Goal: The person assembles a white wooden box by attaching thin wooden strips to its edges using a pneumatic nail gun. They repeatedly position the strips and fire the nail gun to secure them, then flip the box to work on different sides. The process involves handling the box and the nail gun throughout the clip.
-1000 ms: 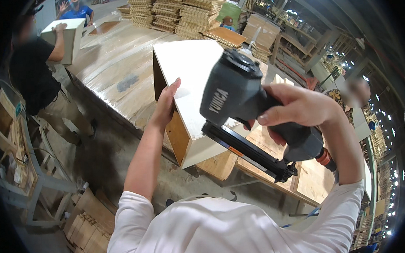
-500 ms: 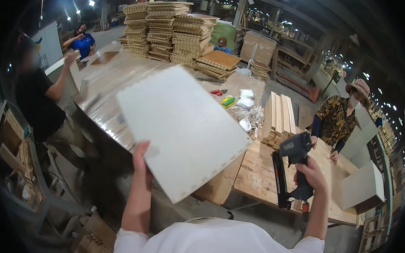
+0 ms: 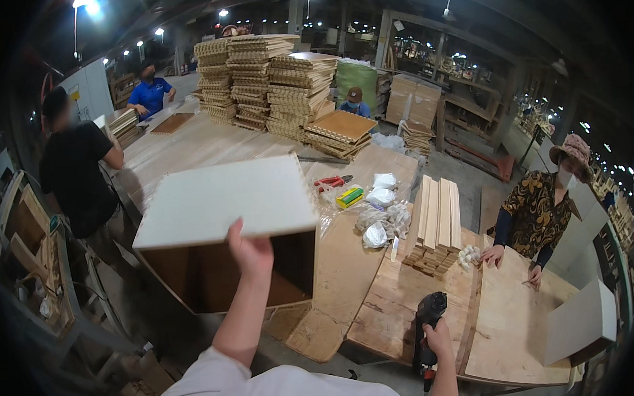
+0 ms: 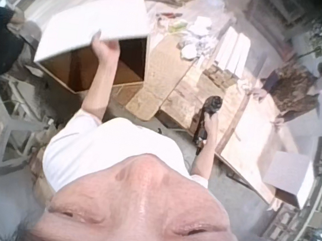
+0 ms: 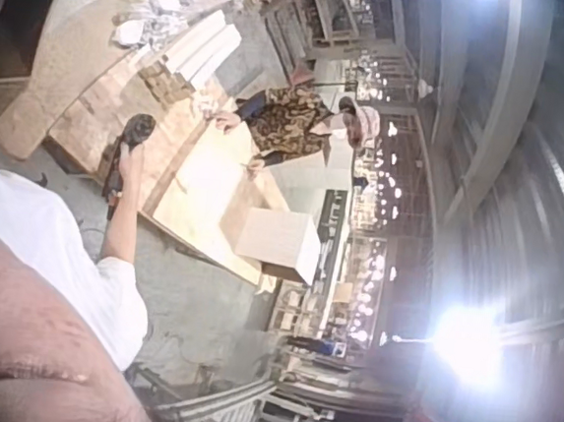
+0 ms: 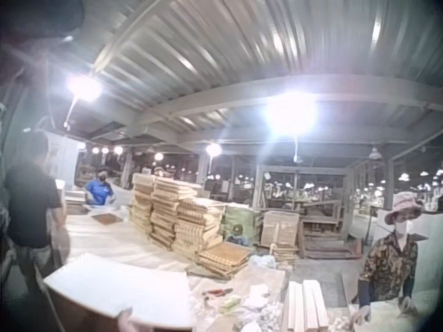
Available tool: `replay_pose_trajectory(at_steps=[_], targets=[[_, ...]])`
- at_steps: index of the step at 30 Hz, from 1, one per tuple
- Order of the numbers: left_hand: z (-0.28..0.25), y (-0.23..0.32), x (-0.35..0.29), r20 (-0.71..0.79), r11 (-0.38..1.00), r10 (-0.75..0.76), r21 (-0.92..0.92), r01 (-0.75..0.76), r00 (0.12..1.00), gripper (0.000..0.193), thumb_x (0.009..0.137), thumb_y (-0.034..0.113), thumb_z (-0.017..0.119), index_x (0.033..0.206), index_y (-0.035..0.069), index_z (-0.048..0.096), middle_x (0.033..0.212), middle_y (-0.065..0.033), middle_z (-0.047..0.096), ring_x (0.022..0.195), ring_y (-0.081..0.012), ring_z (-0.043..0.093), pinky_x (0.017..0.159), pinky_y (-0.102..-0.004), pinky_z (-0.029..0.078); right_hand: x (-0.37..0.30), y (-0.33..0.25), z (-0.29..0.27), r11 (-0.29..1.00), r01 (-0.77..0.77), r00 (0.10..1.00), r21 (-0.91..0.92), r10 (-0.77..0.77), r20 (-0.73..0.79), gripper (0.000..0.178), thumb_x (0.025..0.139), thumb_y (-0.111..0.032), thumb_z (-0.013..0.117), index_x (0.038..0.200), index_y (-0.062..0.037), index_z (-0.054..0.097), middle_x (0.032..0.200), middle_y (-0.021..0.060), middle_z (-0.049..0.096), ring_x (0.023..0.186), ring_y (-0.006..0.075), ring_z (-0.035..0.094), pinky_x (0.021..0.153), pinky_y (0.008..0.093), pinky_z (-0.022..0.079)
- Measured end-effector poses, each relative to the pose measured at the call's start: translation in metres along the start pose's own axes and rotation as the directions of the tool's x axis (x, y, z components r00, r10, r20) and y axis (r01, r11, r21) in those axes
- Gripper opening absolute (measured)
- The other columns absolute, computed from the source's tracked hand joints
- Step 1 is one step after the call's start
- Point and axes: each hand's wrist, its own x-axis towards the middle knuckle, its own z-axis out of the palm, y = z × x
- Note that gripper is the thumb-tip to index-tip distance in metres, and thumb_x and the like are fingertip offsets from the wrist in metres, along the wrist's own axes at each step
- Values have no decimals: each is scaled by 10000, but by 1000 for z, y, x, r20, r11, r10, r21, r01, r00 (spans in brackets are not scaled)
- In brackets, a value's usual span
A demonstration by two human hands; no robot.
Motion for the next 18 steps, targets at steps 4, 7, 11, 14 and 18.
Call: replay_pose_trajectory(at_steps=[4,7,11,14,18], targets=[[57,-46,58,-62,963,103,-242,-115,993,274,829,153,569,1070,30,520,1012,-62,596,931,-191,588,834,-317,481,4,-8,10,999,29,999,-31,-28,27,256,833,-129,592,997,24,468,718,124,590,463,203,602,417,320,477],[64,-72,43,-126,960,43,-269,-76,991,234,839,154,570,1039,44,520,996,-65,594,940,-173,575,854,-308,474,0,-9,10,997,44,999,-63,-44,5,268,818,-128,622,981,20,469,695,117,585,459,201,598,418,324,475],[49,-72,-53,-231,925,-380,-70,375,895,386,896,365,525,1138,67,485,1075,-89,568,1009,-217,541,824,-409,496,-1,-4,8,997,27,999,-76,-29,-17,314,772,-87,639,1004,19,455,749,137,593,454,208,592,418,329,472],[17,-19,-115,153,532,-847,238,813,509,379,977,310,442,1168,-2,542,1092,-92,610,929,-209,601,797,-371,508,2,1,9,993,39,999,-113,-38,5,320,770,-96,619,1014,18,446,730,149,589,461,225,594,435,340,476],[23,140,-125,761,767,-414,587,-259,499,284,941,230,545,956,-34,647,955,-207,677,839,-270,680,719,-311,550,12,16,6,979,111,993,-168,-117,-23,310,767,-90,597,1016,27,454,735,146,580,460,231,590,426,340,484]])
